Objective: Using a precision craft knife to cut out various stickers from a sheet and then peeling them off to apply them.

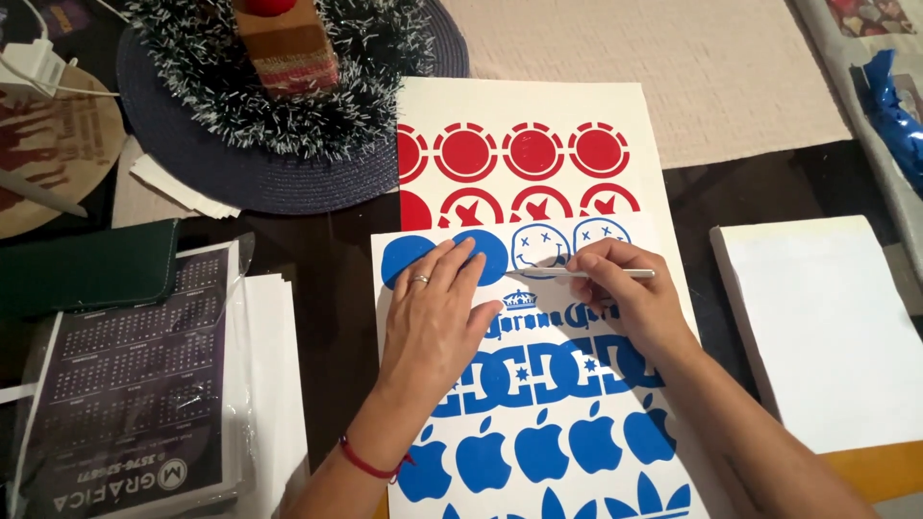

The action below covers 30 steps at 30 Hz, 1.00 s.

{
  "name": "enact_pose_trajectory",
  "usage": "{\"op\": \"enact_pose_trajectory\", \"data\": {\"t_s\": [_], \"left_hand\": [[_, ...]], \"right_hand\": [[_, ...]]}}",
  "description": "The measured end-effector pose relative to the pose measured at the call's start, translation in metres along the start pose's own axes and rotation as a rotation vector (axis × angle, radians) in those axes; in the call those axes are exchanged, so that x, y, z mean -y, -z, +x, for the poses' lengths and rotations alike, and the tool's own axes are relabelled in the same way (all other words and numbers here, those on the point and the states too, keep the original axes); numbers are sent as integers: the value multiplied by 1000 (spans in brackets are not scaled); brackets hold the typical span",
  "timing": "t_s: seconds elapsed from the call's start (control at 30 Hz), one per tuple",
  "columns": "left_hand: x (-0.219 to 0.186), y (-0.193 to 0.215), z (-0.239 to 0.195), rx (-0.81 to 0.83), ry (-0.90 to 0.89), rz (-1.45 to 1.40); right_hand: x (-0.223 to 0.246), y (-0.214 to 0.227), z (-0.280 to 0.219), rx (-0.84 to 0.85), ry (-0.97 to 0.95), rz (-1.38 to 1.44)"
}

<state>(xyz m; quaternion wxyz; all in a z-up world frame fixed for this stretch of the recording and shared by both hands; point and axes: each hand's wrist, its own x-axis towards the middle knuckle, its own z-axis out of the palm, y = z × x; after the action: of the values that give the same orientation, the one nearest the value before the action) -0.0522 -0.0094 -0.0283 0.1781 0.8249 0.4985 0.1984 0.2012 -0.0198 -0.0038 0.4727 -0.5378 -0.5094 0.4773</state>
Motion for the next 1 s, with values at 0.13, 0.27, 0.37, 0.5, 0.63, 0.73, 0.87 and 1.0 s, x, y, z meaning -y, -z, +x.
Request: {"op": "enact_pose_trajectory", "data": {"t_s": [0.13, 0.27, 0.37, 0.5, 0.63, 0.73, 0.87, 1.0], "left_hand": [[-1, 2, -1, -13, -17, -12], [-1, 2, 0, -18, -16, -11], [0, 1, 0, -29, -24, -11], [0, 1, -1, -39, -23, -17], [0, 1, 0, -30, -27, -19], [-1, 2, 0, -30, -27, -25], [-1, 2, 0, -25, -27, -23], [0, 1, 0, -32, -34, -24]], "right_hand": [[-1, 2, 1, 0, 8, -5], [-5, 4, 2, 7, 2, -10], [-1, 2, 1, 7, 8, 2], [-2, 2, 0, 14, -10, -11], [-2, 2, 0, 20, 1, -19], [-3, 2, 0, 23, 11, -17], [-4, 2, -1, 7, -13, -42], [-2, 2, 0, -23, -46, -2]]}}
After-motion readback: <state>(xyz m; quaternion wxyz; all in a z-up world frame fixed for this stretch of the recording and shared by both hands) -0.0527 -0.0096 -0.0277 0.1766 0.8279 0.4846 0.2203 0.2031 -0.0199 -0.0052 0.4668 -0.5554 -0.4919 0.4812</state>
